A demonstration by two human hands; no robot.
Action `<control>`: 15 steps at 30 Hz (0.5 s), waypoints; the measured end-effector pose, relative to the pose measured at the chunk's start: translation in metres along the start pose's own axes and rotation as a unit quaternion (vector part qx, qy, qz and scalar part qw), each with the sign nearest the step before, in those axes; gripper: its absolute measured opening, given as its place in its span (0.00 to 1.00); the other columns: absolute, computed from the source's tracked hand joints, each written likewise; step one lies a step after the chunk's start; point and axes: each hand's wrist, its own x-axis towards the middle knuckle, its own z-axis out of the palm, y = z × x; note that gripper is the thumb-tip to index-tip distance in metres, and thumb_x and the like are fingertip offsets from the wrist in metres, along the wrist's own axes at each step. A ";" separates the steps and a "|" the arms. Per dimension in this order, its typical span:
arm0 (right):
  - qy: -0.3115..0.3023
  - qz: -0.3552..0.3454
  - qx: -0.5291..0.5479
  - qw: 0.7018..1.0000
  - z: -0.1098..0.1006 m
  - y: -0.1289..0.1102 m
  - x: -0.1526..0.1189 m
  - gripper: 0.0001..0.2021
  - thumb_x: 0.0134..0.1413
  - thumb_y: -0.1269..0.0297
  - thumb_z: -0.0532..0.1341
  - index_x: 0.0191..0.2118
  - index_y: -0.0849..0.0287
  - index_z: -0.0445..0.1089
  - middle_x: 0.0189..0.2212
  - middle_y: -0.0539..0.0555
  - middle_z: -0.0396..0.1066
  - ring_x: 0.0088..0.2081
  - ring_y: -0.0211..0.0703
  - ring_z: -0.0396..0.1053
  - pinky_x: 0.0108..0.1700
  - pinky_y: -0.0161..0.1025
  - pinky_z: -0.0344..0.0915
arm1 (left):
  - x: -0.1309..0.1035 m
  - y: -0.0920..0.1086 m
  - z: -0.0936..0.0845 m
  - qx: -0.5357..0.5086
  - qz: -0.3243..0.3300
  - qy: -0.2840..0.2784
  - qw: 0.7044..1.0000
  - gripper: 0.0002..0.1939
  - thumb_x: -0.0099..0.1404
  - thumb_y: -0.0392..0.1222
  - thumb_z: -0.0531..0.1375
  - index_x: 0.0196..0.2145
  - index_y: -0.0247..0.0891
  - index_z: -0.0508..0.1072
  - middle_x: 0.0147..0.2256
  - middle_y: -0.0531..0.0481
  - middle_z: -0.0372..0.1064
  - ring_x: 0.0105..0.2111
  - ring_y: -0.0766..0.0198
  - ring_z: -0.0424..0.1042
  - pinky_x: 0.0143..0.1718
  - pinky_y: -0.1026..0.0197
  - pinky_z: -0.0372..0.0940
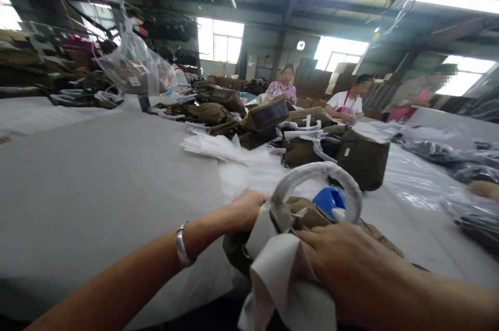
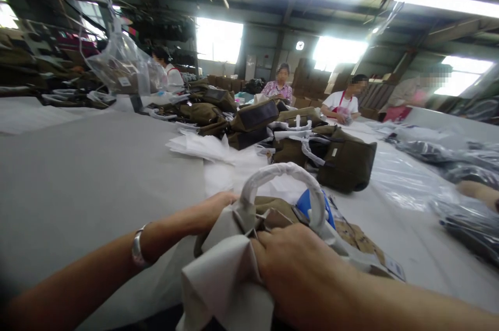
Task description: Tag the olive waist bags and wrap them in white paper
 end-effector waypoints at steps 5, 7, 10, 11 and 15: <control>-0.046 0.030 -0.022 0.998 0.007 0.012 0.051 0.09 0.52 0.71 0.62 0.40 0.58 0.76 0.36 0.56 0.80 0.35 0.53 0.78 0.33 0.43 0.66 | -0.003 -0.021 -0.017 0.036 0.024 0.087 0.995 0.09 0.54 0.40 0.62 0.31 0.34 0.81 0.30 0.50 0.78 0.35 0.57 0.72 0.33 0.65 0.63; -0.055 0.042 -0.023 0.997 0.015 0.018 0.071 0.08 0.53 0.71 0.62 0.39 0.59 0.76 0.36 0.57 0.80 0.36 0.53 0.78 0.34 0.42 0.66 | -0.002 -0.035 -0.024 0.038 0.015 0.111 0.993 0.09 0.54 0.39 0.62 0.30 0.33 0.81 0.28 0.51 0.77 0.33 0.58 0.72 0.31 0.65 0.61; -0.054 0.018 -0.067 0.996 0.032 0.021 0.095 0.08 0.55 0.73 0.60 0.38 0.64 0.77 0.35 0.61 0.80 0.35 0.54 0.77 0.33 0.42 0.67 | 0.003 -0.057 -0.035 0.042 -0.002 0.160 0.986 0.10 0.55 0.39 0.61 0.30 0.32 0.82 0.26 0.52 0.76 0.30 0.59 0.72 0.29 0.65 0.60; -0.056 -0.003 -0.079 0.995 0.038 0.020 0.100 0.08 0.54 0.75 0.60 0.36 0.64 0.77 0.34 0.62 0.79 0.34 0.54 0.77 0.33 0.43 0.67 | 0.004 -0.063 -0.038 0.043 -0.006 0.182 0.982 0.11 0.56 0.39 0.60 0.30 0.31 0.82 0.25 0.52 0.75 0.29 0.60 0.72 0.29 0.65 0.59; -0.048 -0.046 -0.070 0.995 0.060 0.018 0.103 0.05 0.48 0.79 0.64 0.28 0.64 0.77 0.29 0.60 0.78 0.34 0.52 0.77 0.36 0.41 0.69 | 0.006 -0.069 -0.037 0.046 0.005 0.247 0.968 0.11 0.58 0.38 0.58 0.31 0.33 0.81 0.26 0.52 0.75 0.31 0.61 0.72 0.30 0.65 0.59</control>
